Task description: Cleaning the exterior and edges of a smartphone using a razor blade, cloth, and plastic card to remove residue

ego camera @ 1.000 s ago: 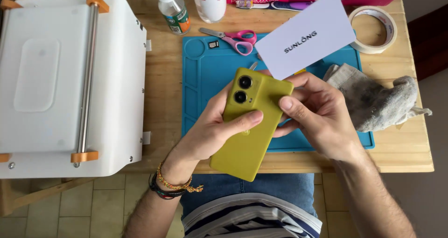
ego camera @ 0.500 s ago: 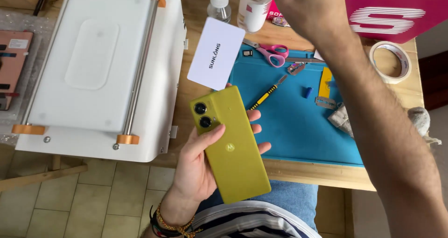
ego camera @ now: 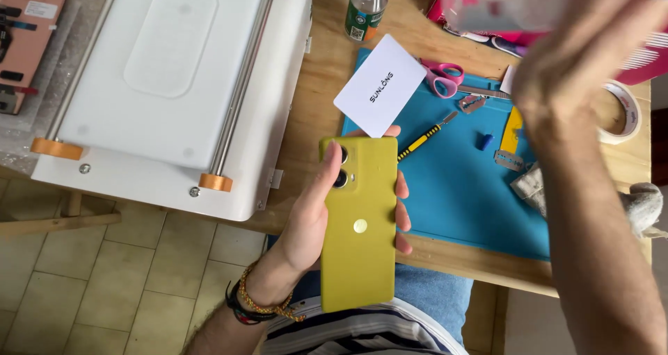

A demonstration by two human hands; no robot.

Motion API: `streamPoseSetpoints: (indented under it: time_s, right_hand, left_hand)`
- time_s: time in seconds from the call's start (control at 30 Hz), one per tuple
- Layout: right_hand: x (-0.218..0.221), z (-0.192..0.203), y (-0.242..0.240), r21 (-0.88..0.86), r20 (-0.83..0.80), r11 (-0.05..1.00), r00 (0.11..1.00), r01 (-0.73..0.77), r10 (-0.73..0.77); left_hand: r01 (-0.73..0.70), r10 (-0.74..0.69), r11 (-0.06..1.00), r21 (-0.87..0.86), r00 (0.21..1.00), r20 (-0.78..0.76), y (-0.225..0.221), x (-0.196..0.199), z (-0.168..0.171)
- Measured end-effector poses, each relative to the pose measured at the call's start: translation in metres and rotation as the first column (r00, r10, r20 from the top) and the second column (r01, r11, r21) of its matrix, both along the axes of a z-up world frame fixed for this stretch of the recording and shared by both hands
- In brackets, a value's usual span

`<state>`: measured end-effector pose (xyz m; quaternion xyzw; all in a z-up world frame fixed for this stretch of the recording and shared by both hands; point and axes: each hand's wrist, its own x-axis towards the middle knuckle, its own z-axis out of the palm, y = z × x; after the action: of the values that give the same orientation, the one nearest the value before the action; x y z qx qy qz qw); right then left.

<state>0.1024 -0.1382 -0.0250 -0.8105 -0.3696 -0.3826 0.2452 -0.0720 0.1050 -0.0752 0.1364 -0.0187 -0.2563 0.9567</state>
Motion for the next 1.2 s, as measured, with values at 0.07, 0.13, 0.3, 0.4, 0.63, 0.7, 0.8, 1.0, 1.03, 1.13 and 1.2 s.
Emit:
streamPoseSetpoints:
  time_s: [0.07,0.13,0.3,0.4,0.63,0.7,0.8,1.0,1.03,1.13,1.2]
  right_hand:
    - [-0.039,0.011,-0.025,0.024,-0.139,0.999,0.99,0.022,-0.018]
    - [-0.08,0.023,-0.047,0.084,-0.517,0.993,0.855,0.083,-0.028]
    - [-0.119,0.02,-0.042,0.197,-0.631,0.944,0.702,-0.266,0.33]
    - [-0.131,0.017,-0.062,0.237,-0.82,0.942,0.471,-0.237,0.325]
    - [-0.142,0.015,-0.084,-0.047,-0.796,0.996,0.606,-0.079,0.01]
    - [-0.143,0.016,-0.09,-0.11,-0.792,0.993,0.608,-0.048,-0.058]
    - [-0.145,0.014,-0.095,-0.198,-0.774,0.98,0.615,-0.008,-0.151]
    - [-0.15,0.008,-0.098,0.059,-0.695,0.997,0.719,0.042,0.011]
    - [-0.149,0.007,-0.099,0.163,-0.635,0.986,0.768,0.031,0.081]
    - [-0.141,0.029,-0.103,-0.101,-0.66,0.961,0.705,0.259,-0.259]
    - [-0.122,0.034,-0.129,-0.012,-0.712,0.998,0.7,0.066,-0.055]
  left_hand:
    - [-0.001,0.0,0.999,0.045,1.0,0.015,-0.001,0.007,0.001]
    - [-0.013,-0.007,0.979,0.202,0.995,0.097,-0.004,0.015,0.003]
    - [0.048,-0.109,0.892,0.45,0.988,0.109,-0.027,0.034,0.018]
    - [0.147,-0.209,0.886,0.44,0.973,0.094,-0.041,0.041,0.022]
    - [0.296,-0.348,0.867,0.4,0.935,0.064,-0.072,0.043,0.027]
    - [0.304,-0.37,0.863,0.404,0.924,0.095,-0.079,0.043,0.026]
    - [0.325,-0.4,0.852,0.411,0.91,0.109,-0.086,0.043,0.027]
    - [0.431,-0.452,0.868,0.246,0.892,0.033,-0.091,0.043,0.003]
    - [0.473,-0.477,0.875,0.103,0.879,0.021,-0.091,0.043,-0.007]
    - [0.479,-0.479,0.878,-0.018,0.877,-0.037,-0.084,0.039,-0.009]
    - [0.476,-0.48,0.875,-0.09,0.877,-0.029,-0.077,0.034,-0.014]
